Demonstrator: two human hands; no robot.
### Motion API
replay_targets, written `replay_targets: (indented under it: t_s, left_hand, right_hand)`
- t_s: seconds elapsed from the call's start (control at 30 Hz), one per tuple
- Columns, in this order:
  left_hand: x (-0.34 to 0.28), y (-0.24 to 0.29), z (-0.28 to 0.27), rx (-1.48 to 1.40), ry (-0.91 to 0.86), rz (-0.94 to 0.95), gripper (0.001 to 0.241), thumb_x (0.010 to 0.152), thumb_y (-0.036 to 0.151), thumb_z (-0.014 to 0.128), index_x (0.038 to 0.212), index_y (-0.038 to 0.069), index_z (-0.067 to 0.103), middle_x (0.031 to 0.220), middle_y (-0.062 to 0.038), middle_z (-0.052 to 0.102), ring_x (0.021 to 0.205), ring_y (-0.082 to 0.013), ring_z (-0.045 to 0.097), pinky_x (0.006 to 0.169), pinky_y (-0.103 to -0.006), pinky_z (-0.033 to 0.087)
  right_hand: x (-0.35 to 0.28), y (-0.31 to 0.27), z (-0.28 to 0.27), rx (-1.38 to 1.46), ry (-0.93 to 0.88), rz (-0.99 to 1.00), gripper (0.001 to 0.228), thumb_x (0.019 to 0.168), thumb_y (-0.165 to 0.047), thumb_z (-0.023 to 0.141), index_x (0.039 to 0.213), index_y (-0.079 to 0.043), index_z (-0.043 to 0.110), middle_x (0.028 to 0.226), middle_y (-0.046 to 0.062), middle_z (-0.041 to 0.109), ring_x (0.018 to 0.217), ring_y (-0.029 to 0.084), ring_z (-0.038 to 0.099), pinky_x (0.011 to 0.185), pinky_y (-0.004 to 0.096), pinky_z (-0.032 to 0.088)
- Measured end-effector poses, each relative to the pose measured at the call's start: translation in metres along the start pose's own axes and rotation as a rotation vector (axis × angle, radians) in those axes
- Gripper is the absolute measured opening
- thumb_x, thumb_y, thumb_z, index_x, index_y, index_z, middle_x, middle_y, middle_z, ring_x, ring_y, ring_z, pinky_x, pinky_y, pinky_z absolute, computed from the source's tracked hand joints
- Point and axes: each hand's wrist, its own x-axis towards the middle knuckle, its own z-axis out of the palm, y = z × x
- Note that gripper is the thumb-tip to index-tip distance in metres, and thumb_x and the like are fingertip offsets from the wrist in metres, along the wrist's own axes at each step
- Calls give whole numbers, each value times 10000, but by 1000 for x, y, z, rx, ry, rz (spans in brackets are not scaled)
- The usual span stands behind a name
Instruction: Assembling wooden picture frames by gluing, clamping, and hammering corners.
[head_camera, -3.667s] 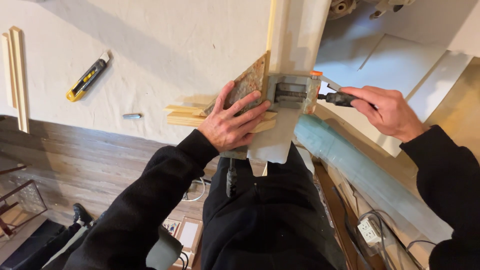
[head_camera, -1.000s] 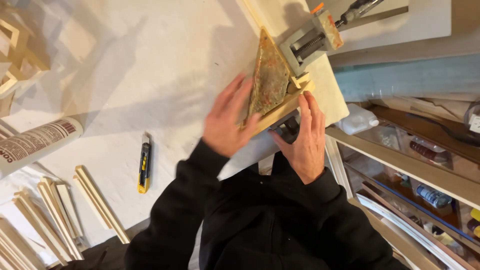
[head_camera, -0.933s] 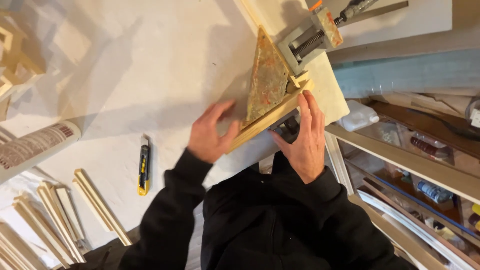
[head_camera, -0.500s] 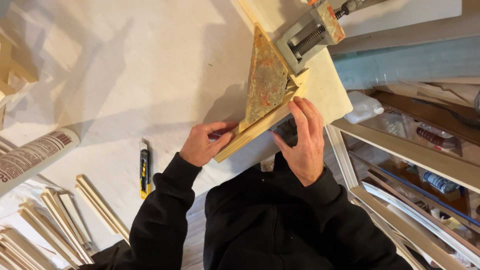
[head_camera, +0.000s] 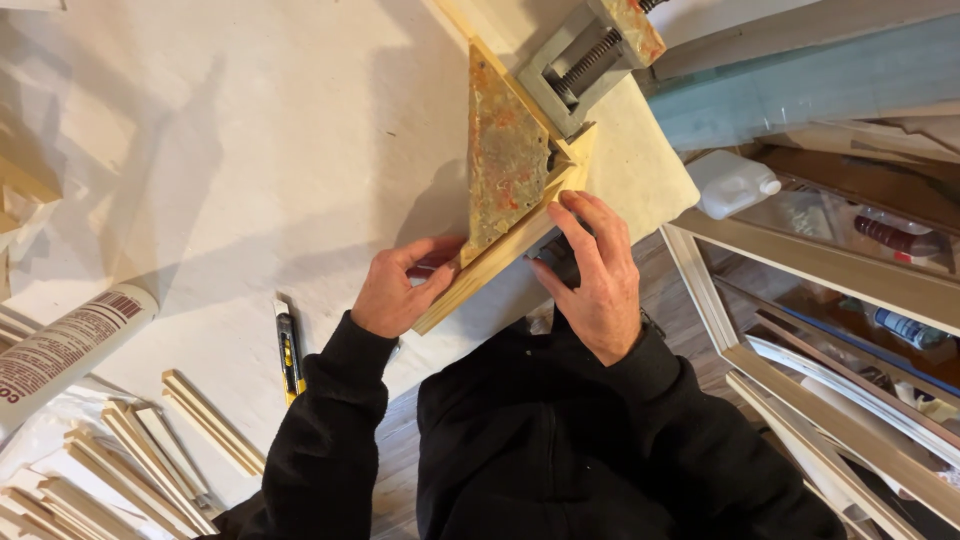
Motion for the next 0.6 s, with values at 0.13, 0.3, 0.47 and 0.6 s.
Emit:
replay_targets:
  t_s: [0.13,0.3,0.47,0.6]
  left_hand:
    - [-1,-1,-1,-40,-27,19,434,915,95,623,1338,-1,645,1189,-137,772,1053,-173,748,942,-312,582]
    - [0,-2,0,-75,-27,22,461,907,69,619,1361,-11,628,1214,-141,761,1102,-182,734,984,-320,565]
    - [0,-6,2,-82,-17,-2,432,925,55,623,1351,-19,634,1210,-133,759,1130,-175,723,1005,-322,562]
    - [0,-10,1,-98,-36,-9,422,933,47,626,1350,-20,636,1216,-124,755,1136,-167,717,1007,-317,561]
  right_hand:
    - [2,-1,-2,-2,-2,-6,730,739,-42,898,1393,-59,575,1434,137,566,1368,367,544,1112,446,495]
    - [4,-2,-3,21,-5,-7,710,737,-53,899,1373,-59,584,1425,142,570,1363,364,545,1109,444,495]
    - [5,-2,-7,18,-29,3,695,727,-47,892,1355,-65,595,1421,134,574,1356,368,546,1104,439,489]
    - [5,4,-8,13,-45,13,742,703,-53,891,1374,-80,575,1436,126,561,1359,362,532,1112,443,479]
